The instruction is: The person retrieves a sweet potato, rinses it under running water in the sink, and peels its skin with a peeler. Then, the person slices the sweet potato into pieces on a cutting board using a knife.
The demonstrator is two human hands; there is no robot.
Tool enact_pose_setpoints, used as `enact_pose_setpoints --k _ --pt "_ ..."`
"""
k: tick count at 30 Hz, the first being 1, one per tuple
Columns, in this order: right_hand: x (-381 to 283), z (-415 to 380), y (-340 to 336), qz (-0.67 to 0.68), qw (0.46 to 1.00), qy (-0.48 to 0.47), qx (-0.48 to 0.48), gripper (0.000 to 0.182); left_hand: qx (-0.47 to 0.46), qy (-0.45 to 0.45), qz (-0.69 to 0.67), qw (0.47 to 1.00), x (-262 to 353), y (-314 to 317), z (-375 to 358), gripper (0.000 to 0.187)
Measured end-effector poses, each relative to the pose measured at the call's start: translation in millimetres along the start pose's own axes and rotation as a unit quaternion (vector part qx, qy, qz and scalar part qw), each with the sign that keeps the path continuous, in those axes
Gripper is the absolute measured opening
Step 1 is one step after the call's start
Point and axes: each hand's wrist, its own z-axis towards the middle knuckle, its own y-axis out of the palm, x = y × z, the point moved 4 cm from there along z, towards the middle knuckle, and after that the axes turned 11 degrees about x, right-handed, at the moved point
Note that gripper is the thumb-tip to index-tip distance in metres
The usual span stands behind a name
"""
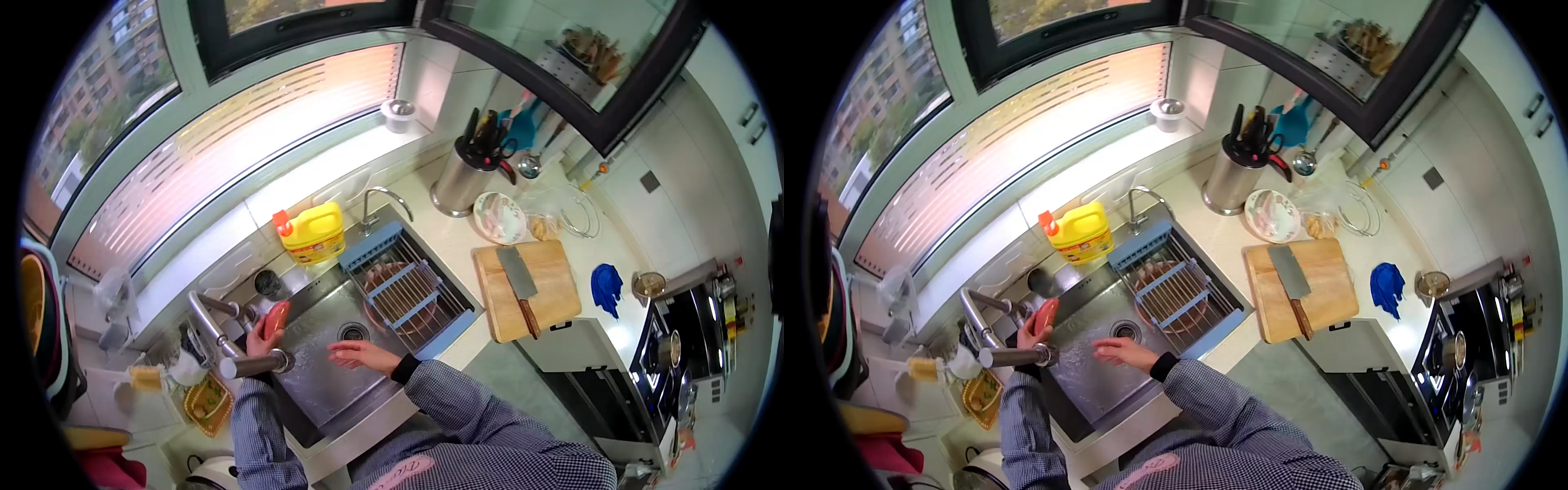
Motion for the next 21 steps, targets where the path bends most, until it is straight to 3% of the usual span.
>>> enact_pose_setpoints --k 1,2,3,4,5,6,7,8,9,11,12,15,17,18,19,20,21 --pt "-12 -7 5 0.109 0.993 -0.001 -0.037 0.043 -0.018 -0.013 -0.056 0.998 26 8 -11 0.070" --pt "-21 -12 7 0.216 0.974 -0.004 -0.075 0.044 -0.021 0.012 -0.028 0.999 -6 11 -13 0.068" --pt "-9 -8 6 0.218 0.974 -0.013 -0.065 0.044 0.043 0.049 0.062 0.996 -72 7 -15 0.059" --pt "16 0 4 -0.153 0.985 -0.073 0.020 0.047 0.008 -0.036 0.100 0.994 -127 19 -11 0.047" --pt "37 6 -2 -0.501 0.852 -0.110 0.106 0.050 0.043 -0.077 -0.001 0.996 -174 16 -40 0.046" --pt "37 7 -6 -0.497 0.851 -0.108 0.127 0.050 0.012 -0.016 0.245 0.969 -142 20 -56 0.048" --pt "38 9 -7 -0.493 0.863 -0.084 0.075 0.059 -0.008 0.051 0.474 0.879 -114 23 -72 0.051" --pt "39 8 -15 -0.490 0.870 -0.061 0.019 0.069 -0.046 -0.074 0.447 0.890 -70 31 -94 0.059" --pt "39 0 -26 -0.490 0.869 -0.060 0.034 0.069 -0.044 -0.115 0.384 0.915 -66 37 -111 0.066" --pt "26 -21 -39 -0.384 0.883 -0.248 0.102 0.086 -0.027 -0.120 0.333 0.935 -79 44 -140 0.072" --pt "17 -29 -52 -0.396 0.874 -0.260 0.105 0.099 -0.014 -0.119 0.368 0.922 -81 50 -150 0.072" --pt "-23 -70 -134 -0.323 0.832 -0.385 0.234 0.075 0.024 -0.125 0.380 0.916 -50 63 -170 0.076" --pt "-46 -118 -207 -0.156 0.852 -0.394 0.306 0.052 0.089 -0.124 0.411 0.899 -49 70 -174 0.079" --pt "-45 -139 -254 -0.110 0.866 -0.333 0.356 0.046 0.083 -0.112 0.392 0.909 -50 71 -171 0.075" --pt "-37 -160 -303 -0.060 0.873 -0.269 0.402 0.040 0.031 -0.138 0.450 0.882 26 90 -179 0.071" --pt "-35 -188 -347 -0.040 0.830 -0.284 0.479 0.032 0.102 -0.155 0.407 0.895 25 94 -181 0.075" --pt "-26 -210 -401 -0.004 0.782 -0.331 0.529 0.027 0.108 -0.145 0.401 0.898 5 101 -181 0.075"
